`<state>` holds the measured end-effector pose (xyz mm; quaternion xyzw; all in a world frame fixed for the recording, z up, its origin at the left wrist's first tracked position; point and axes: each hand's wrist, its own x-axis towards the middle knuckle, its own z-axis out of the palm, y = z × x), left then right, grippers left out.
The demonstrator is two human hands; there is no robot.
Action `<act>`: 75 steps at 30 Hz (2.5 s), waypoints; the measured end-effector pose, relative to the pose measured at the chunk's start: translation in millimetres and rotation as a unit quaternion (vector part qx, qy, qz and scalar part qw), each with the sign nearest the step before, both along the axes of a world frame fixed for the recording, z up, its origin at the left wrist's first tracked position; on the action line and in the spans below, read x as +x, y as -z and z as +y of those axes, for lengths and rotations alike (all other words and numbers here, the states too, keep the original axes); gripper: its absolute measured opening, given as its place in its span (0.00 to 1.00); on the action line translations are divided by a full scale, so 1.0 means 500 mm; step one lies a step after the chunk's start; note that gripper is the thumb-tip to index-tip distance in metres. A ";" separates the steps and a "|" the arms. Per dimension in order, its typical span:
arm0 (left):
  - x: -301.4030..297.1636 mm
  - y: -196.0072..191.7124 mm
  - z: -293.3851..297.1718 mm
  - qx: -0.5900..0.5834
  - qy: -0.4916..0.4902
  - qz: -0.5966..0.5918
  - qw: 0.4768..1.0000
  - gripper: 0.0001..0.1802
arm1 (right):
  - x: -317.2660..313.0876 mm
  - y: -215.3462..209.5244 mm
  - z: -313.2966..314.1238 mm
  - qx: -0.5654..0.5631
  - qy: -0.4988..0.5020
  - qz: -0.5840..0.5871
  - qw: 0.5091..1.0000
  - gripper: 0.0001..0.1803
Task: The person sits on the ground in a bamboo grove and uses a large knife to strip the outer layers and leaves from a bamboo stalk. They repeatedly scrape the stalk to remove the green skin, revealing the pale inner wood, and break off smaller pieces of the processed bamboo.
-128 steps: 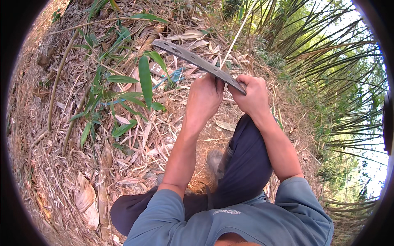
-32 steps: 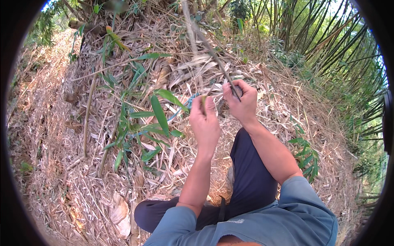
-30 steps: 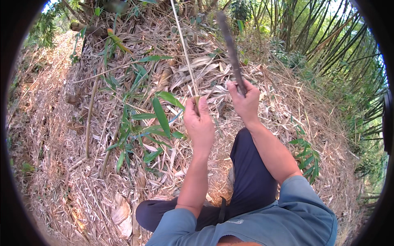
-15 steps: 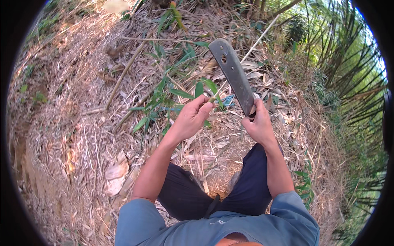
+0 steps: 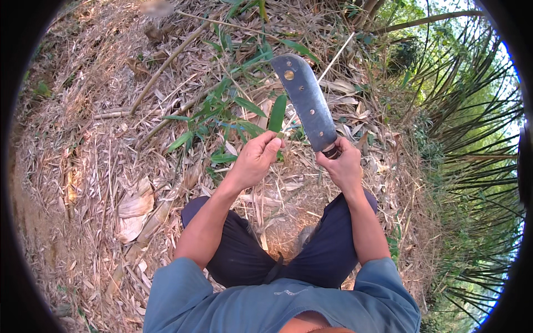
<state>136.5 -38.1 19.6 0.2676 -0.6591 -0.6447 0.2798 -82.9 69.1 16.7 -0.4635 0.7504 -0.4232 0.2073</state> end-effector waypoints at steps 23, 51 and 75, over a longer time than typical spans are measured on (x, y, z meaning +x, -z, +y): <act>0.029 -0.033 -0.001 -0.139 -0.055 -0.106 0.983 0.18 | 0.036 -0.006 -0.032 -0.084 0.053 0.315 0.944 0.19; -0.011 -0.029 0.022 -0.260 -0.067 -0.179 0.946 0.14 | 0.025 0.011 -0.034 -0.074 0.089 0.285 0.952 0.20; -0.055 0.011 0.037 -0.307 -0.069 -0.206 0.927 0.11 | 0.016 0.039 -0.018 -0.064 0.039 0.260 0.963 0.22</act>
